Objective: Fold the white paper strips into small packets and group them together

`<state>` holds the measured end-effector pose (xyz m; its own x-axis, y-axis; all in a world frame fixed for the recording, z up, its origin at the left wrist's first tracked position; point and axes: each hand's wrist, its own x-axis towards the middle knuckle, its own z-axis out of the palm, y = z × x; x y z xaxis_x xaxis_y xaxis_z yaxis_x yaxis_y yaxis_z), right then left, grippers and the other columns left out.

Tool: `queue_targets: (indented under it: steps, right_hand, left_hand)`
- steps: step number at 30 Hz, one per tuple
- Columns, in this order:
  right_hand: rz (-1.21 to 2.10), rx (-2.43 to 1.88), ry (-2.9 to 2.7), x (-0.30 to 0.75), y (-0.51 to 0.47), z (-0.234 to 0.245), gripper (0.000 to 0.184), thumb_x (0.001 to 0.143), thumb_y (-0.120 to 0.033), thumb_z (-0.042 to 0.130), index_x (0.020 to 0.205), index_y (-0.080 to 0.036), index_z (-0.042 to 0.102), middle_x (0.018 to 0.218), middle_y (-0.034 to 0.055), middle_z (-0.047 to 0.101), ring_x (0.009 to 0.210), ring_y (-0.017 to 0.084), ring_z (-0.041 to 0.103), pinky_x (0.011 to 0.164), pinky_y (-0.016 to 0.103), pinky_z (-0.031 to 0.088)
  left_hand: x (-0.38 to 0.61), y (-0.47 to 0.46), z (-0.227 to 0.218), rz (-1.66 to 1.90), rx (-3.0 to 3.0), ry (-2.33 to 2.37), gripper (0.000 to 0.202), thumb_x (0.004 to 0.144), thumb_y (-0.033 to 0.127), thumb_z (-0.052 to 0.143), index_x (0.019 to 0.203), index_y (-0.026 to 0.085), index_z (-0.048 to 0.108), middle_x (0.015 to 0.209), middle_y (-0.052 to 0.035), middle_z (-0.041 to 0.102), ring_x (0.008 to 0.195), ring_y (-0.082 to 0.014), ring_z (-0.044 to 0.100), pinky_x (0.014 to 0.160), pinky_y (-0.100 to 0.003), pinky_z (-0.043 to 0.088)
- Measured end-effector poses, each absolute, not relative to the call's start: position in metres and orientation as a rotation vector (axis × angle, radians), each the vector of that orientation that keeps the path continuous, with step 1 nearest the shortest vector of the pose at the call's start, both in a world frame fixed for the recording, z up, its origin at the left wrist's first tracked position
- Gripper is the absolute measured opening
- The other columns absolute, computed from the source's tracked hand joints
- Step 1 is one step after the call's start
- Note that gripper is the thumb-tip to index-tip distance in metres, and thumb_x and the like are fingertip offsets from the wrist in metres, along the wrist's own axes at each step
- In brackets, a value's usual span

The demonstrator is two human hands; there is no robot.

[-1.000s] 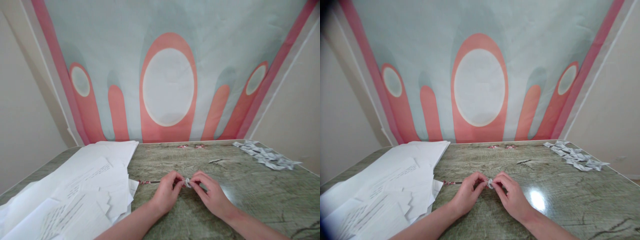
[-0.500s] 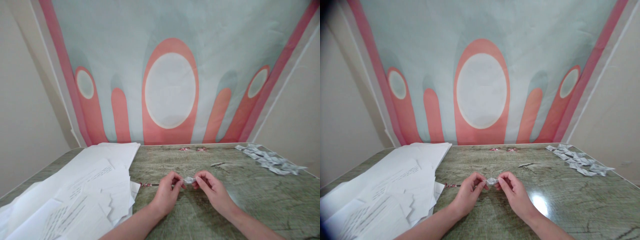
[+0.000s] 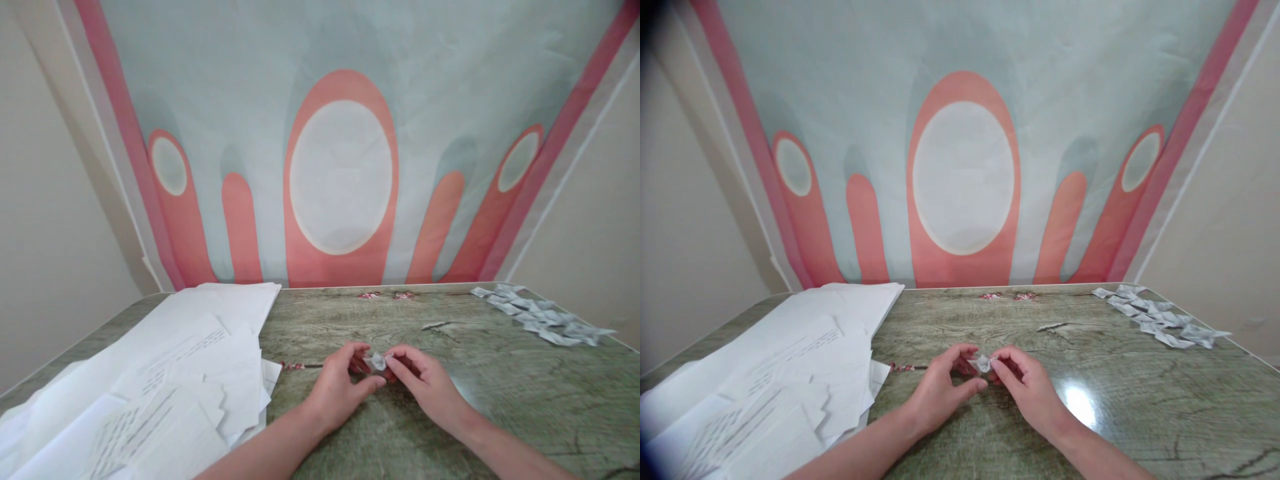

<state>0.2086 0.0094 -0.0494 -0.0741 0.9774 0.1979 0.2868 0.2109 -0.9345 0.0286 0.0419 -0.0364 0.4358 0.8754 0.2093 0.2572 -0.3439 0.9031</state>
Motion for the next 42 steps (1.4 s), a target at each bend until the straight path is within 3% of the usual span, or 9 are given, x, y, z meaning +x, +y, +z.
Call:
queue_targets:
  steps: [2,6,14,19,33,38,42]
  right_hand:
    - [0.913,-1.236,-1.575,0.207,0.008,-0.048,0.020,0.087,-0.038,0.049,0.085,-0.019,0.057,0.078,0.0014,0.061,0.075,0.016,0.057,0.070,0.026,0.044]
    - [0.899,-1.220,-1.610,0.206,0.005,-0.046,0.017,0.088,-0.035,0.049,0.086,-0.019,0.057,0.077,0.0005,0.060,0.073,0.015,0.057,0.069,0.026,0.045]
    - [0.790,-1.226,-1.711,0.206,0.004,-0.046,0.011,0.084,-0.028,0.054,0.090,-0.020,0.059,0.085,0.0017,0.061,0.078,0.016,0.058,0.071,0.027,0.045]
    - [0.692,-1.247,-1.783,0.205,0.003,-0.043,0.010,0.084,-0.028,0.055,0.083,-0.020,0.061,0.079,0.0008,0.060,0.075,0.016,0.056,0.069,0.026,0.043]
    - [0.712,-1.294,-1.810,0.204,0.001,-0.040,0.018,0.084,-0.034,0.052,0.076,-0.020,0.059,0.069,-0.0003,0.056,0.066,0.015,0.053,0.062,0.026,0.041]
    - [0.782,-1.351,-1.637,0.210,0.008,-0.047,0.024,0.086,-0.040,0.049,0.085,-0.019,0.060,0.065,-0.0014,0.056,0.063,0.015,0.054,0.059,0.025,0.041]
    - [0.770,-1.336,-1.630,0.211,0.010,-0.052,0.026,0.086,-0.041,0.048,0.090,-0.019,0.061,0.069,-0.0005,0.058,0.066,0.015,0.056,0.062,0.026,0.043]
  left_hand:
    - [0.028,0.042,-0.038,0.882,1.867,0.972,0.038,0.066,0.022,0.073,0.101,0.018,0.060,0.085,-0.0014,0.065,0.076,-0.0158,0.059,0.072,-0.025,0.045]
    - [0.026,0.044,-0.038,0.888,1.916,0.959,0.016,0.074,0.023,0.065,0.089,0.018,0.066,0.082,-0.0008,0.064,0.074,-0.0144,0.058,0.068,-0.023,0.043]
    - [0.025,0.043,-0.033,0.897,1.990,0.949,0.009,0.075,0.021,0.064,0.084,0.019,0.067,0.079,-0.0008,0.062,0.074,-0.0147,0.055,0.068,-0.023,0.040]
    - [0.025,0.042,-0.032,0.883,2.019,0.947,0.006,0.076,0.022,0.064,0.080,0.018,0.066,0.074,-0.0001,0.061,0.070,-0.0136,0.054,0.064,-0.022,0.038]
    - [0.024,0.042,-0.034,0.867,2.016,0.918,0.012,0.080,0.024,0.059,0.073,0.017,0.065,0.071,-0.0006,0.062,0.069,-0.0141,0.055,0.065,-0.023,0.039]
    - [0.027,0.048,-0.038,0.981,1.748,0.929,0.019,0.080,0.026,0.057,0.096,0.016,0.060,0.080,-0.0021,0.062,0.071,-0.0142,0.055,0.066,-0.023,0.042]
    - [0.028,0.051,-0.040,1.024,1.690,0.955,0.016,0.082,0.029,0.053,0.083,0.014,0.060,0.073,-0.0020,0.060,0.066,-0.0140,0.053,0.062,-0.023,0.041]
